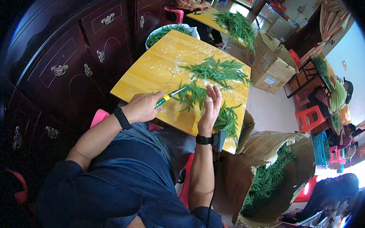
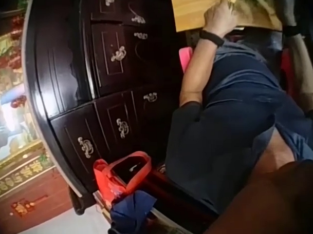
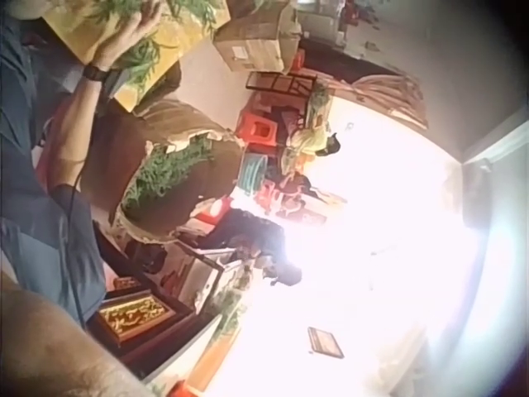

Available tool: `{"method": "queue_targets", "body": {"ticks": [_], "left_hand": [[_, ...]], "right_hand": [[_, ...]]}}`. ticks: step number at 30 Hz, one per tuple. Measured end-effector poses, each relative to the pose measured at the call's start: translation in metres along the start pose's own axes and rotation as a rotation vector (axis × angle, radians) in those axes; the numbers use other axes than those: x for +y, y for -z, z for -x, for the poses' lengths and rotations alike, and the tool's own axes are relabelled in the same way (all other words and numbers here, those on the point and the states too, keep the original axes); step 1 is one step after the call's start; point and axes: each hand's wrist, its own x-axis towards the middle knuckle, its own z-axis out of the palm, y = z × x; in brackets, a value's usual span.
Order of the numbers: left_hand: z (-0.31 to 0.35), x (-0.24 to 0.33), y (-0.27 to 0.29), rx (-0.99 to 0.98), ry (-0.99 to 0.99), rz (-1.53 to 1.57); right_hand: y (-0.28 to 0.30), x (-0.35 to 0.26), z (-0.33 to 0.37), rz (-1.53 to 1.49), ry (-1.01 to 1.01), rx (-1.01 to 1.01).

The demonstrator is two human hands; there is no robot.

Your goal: The person picks up a branch by hand, trims small stems from it using shears, and then wraps the trimmed stems around a wire by hand.

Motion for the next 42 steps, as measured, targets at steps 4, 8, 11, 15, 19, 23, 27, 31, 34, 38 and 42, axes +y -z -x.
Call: {"method": "queue_targets", "body": {"ticks": [4,8,11,15,19,23,27,31,34,38,42], "left_hand": [[0.000,0.001,-0.004,-0.019,-0.010,-0.002],[0.003,0.001,-0.005,-0.058,-0.014,0.008],[0.007,-0.002,-0.011,-0.063,-0.015,0.066],[0.006,-0.009,-0.020,-0.032,-0.027,0.230],[0.001,-0.014,-0.018,-0.049,-0.012,0.368],[-0.005,-0.012,-0.010,-0.120,0.019,0.502],[-0.011,-0.009,-0.012,-0.191,0.049,0.603],[-0.012,-0.017,-0.021,-0.248,0.053,0.809],[-0.011,-0.021,-0.024,-0.252,0.063,1.009],[-0.016,-0.024,-0.025,-0.214,0.049,0.975],[-0.018,-0.020,-0.022,-0.262,0.066,0.883]], "right_hand": [[-0.013,-0.001,0.000,0.606,0.330,-0.268],[-0.010,0.012,0.008,0.477,-0.103,-0.343],[-0.009,0.017,0.008,0.437,-0.137,-0.323],[-0.011,0.023,0.009,0.249,-0.160,-0.320],[-0.015,0.024,0.012,0.136,-0.158,-0.348],[-0.024,0.023,0.016,0.148,-0.177,-0.377],[-0.023,0.023,0.019,0.149,-0.176,-0.384],[-0.023,0.026,0.019,0.082,-0.171,-0.377],[-0.026,0.027,0.022,0.082,-0.160,-0.365],[-0.026,0.023,0.020,0.168,-0.118,-0.358],[-0.027,0.021,0.019,0.227,-0.096,-0.353]]}}
